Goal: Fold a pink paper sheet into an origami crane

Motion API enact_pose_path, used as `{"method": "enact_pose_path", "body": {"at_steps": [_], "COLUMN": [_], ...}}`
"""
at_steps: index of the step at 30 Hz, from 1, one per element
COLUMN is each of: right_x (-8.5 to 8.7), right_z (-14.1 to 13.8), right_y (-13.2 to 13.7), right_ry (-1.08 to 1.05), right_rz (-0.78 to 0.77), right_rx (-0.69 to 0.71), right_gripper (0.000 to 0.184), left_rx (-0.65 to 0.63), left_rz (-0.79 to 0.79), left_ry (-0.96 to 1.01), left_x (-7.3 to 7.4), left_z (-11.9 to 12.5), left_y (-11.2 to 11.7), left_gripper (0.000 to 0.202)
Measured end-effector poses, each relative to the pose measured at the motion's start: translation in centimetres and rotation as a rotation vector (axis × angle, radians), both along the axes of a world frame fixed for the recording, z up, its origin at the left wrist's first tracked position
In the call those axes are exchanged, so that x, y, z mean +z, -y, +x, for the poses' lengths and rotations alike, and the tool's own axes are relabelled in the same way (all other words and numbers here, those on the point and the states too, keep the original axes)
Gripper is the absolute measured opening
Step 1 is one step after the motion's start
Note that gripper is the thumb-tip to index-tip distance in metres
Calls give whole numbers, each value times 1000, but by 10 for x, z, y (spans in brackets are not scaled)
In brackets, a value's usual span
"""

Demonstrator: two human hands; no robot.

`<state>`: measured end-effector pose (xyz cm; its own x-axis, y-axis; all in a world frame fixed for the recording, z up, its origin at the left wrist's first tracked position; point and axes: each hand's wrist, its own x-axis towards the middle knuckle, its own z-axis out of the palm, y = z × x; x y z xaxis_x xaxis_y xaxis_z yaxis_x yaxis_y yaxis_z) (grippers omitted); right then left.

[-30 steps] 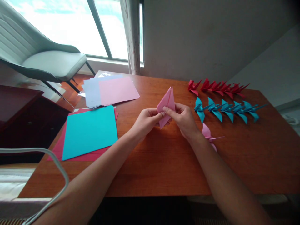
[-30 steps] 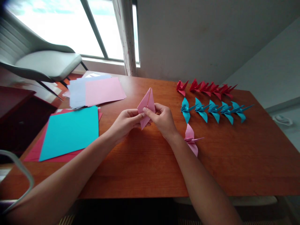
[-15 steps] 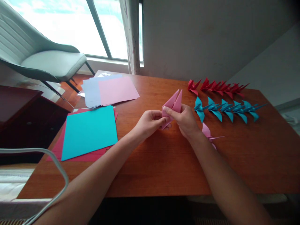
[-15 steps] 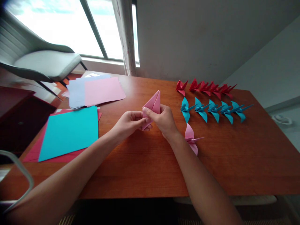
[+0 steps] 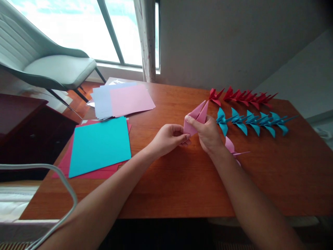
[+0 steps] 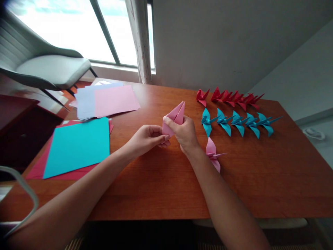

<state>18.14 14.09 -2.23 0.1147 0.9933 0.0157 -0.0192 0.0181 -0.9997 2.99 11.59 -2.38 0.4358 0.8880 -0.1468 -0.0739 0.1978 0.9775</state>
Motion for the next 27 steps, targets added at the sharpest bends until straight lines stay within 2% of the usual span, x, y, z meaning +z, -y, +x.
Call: {"method": "enact_pose_path", "body": {"at_steps": [3, 5, 9, 13, 17, 19, 22, 27], "right_x": [1, 3, 6, 9, 7, 7, 8, 9], "right_z": [1, 2, 2, 0, -1, 0, 2, 3], "right_y": [1, 2, 5, 4, 3, 3, 4, 6], "right_ry": [1, 9, -22, -109, -45, -11, -8, 3], "right_rz": [1, -19, -65, -20, 41, 60, 71, 75], "right_rx": [8, 71, 235, 304, 221, 174, 177, 209], "right_gripper": [23, 26, 34, 33, 27, 23, 18, 19], "left_rx": [-19, -7, 83, 185, 315, 328, 311, 361], "left_rz": [9, 29, 71, 65, 57, 61, 62, 36], "left_ry": [5, 11, 38, 101, 151, 152, 155, 176], "left_x": [-1, -1, -1, 2, 6, 7, 7, 11], "left_z": [2, 2, 2, 0, -4, -5, -5, -5], "left_y": [1, 2, 2, 1, -2, -2, -2, -2], "left_gripper": [25, 29, 38, 42, 39, 38, 37, 39]}}
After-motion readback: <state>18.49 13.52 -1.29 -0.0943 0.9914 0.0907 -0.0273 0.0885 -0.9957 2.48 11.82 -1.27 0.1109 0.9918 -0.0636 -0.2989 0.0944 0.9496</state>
